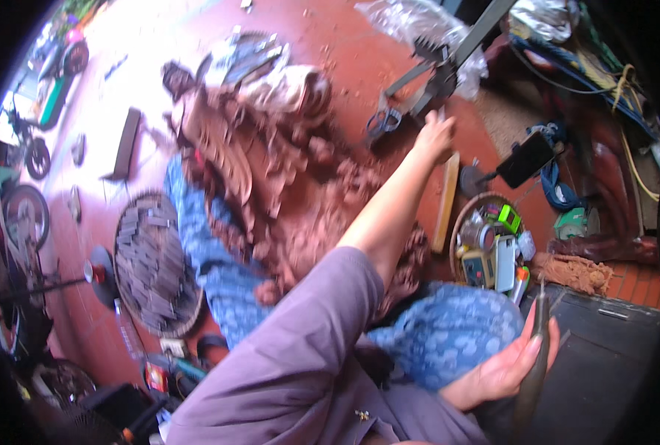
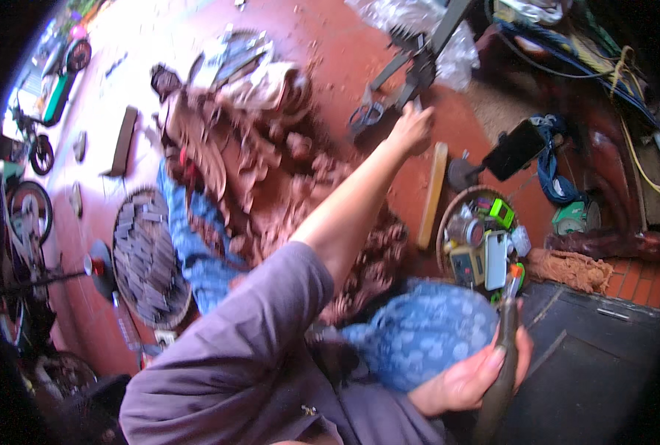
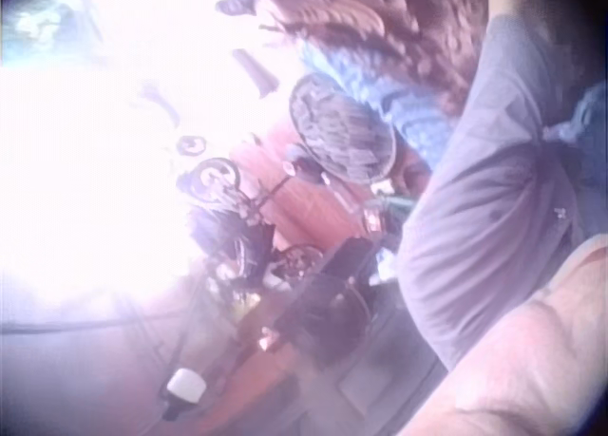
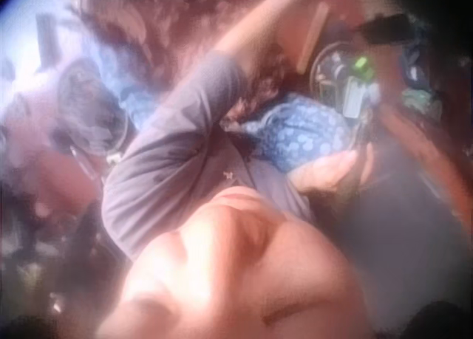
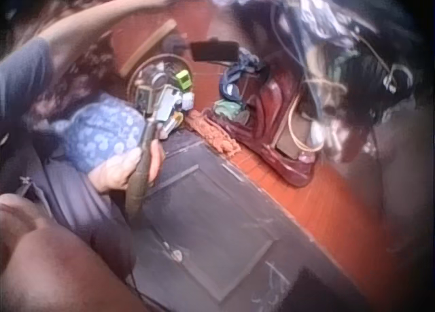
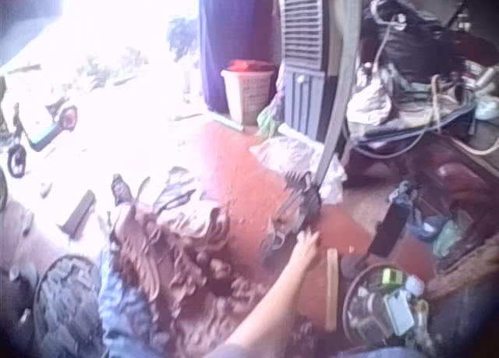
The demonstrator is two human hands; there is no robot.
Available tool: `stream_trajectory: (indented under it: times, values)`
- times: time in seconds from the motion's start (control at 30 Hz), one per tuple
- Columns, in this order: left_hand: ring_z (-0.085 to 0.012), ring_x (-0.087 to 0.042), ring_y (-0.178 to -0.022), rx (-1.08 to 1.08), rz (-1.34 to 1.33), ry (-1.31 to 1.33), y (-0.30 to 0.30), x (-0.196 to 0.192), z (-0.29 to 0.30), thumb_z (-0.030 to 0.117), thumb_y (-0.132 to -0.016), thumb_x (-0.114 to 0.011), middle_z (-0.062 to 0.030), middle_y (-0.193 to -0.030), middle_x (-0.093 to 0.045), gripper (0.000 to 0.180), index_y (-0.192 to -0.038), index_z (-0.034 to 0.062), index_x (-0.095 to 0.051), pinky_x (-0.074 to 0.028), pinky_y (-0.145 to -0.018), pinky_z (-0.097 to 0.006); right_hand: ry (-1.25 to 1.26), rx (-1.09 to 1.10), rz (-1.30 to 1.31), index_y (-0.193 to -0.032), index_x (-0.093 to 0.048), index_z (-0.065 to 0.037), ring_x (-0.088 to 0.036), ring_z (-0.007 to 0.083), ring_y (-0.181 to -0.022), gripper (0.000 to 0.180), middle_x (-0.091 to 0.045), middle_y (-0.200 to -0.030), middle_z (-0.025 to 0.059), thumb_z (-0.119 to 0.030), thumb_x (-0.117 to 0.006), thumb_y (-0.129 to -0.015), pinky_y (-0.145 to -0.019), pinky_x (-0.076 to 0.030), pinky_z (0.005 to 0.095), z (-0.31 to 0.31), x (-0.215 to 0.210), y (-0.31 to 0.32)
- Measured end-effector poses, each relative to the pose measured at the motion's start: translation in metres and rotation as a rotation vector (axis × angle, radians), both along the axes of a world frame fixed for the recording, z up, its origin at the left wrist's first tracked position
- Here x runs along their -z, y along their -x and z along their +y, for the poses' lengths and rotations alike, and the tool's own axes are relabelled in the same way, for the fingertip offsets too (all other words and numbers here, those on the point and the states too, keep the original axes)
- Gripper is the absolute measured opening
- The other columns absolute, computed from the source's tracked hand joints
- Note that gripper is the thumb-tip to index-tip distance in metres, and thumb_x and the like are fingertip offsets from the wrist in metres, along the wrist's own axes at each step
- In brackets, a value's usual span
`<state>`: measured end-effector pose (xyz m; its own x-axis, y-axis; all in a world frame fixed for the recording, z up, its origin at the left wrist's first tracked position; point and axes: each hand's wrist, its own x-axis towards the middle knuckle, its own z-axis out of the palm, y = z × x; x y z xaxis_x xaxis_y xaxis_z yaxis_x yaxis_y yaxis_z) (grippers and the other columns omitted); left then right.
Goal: The person uses a rotary carving tool to refine details on a large wooden sculpture of a figure with flowing robes. They occasionally pause to apply a liquid from a small bottle to the surface and then resume carving.
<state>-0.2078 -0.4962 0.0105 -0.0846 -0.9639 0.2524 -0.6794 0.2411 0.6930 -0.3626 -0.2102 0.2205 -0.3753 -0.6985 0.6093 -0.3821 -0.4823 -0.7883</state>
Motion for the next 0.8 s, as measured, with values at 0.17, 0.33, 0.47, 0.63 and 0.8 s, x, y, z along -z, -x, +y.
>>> stream_trajectory:
  times: [0.17, 0.33, 0.47, 0.63, 0.8]
  values:
    - [-0.0480, -0.055, -0.078, -0.099, 0.299, 0.017, 0.016, -0.117, 0.082, 0.002, -0.071, -0.052, -0.0297, -0.101, -0.038, 0.030, -0.100, 0.0059, -0.045, -0.048, -0.070, -0.051, 0.048, -0.054, -0.026, -0.107, -0.047, 0.015, -0.053, 0.0410, -0.102, 0.031, -0.049, -0.108, 0.0274, -0.008, -0.046, -0.087, -0.093, -0.044, 0.0480, -0.003, -0.008, -0.006]
    - [-0.0442, -0.053, -0.087, -0.036, 0.329, 0.172, -0.019, -0.146, 0.205, 0.002, -0.075, -0.052, -0.0257, -0.102, -0.039, 0.031, -0.104, 0.0085, -0.044, -0.046, -0.075, -0.046, 0.108, -0.157, -0.077, -0.103, -0.049, 0.015, -0.055, 0.0381, -0.100, 0.030, -0.052, -0.105, 0.0258, -0.010, -0.047, -0.088, -0.093, -0.046, 0.0459, -0.009, -0.006, -0.012]
    - [-0.0372, -0.054, -0.094, 0.144, 0.458, 0.075, -0.055, -0.136, 0.295, 0.010, -0.080, -0.058, -0.0187, -0.107, -0.046, 0.035, -0.111, 0.0107, -0.043, -0.046, -0.078, -0.042, 0.117, -0.138, -0.051, -0.102, -0.050, 0.015, -0.056, 0.0362, -0.099, 0.029, -0.054, -0.101, 0.0256, -0.010, -0.048, -0.088, -0.093, -0.046, 0.0448, -0.008, -0.012, -0.015]
    - [-0.0272, -0.060, -0.094, -0.062, 0.426, 0.038, -0.117, -0.110, 0.385, 0.005, -0.070, -0.071, -0.0176, -0.105, -0.059, 0.056, -0.110, 0.0031, -0.031, -0.047, -0.081, -0.037, 0.085, -0.172, 0.015, -0.104, -0.050, 0.015, -0.056, 0.0357, -0.100, 0.031, -0.053, -0.104, 0.0247, -0.011, -0.047, -0.088, -0.094, -0.045, 0.0442, -0.007, -0.012, -0.025]
    - [-0.0179, -0.055, -0.094, -0.367, 0.368, -0.068, -0.182, -0.106, 0.417, 0.006, -0.067, -0.070, -0.0084, -0.100, -0.058, 0.042, -0.105, 0.0019, -0.056, -0.040, -0.086, -0.030, 0.072, -0.147, 0.062, -0.104, -0.049, 0.016, -0.055, 0.0374, -0.101, 0.033, -0.051, -0.107, 0.0246, -0.012, -0.048, -0.087, -0.094, -0.045, 0.0445, -0.007, -0.011, -0.035]
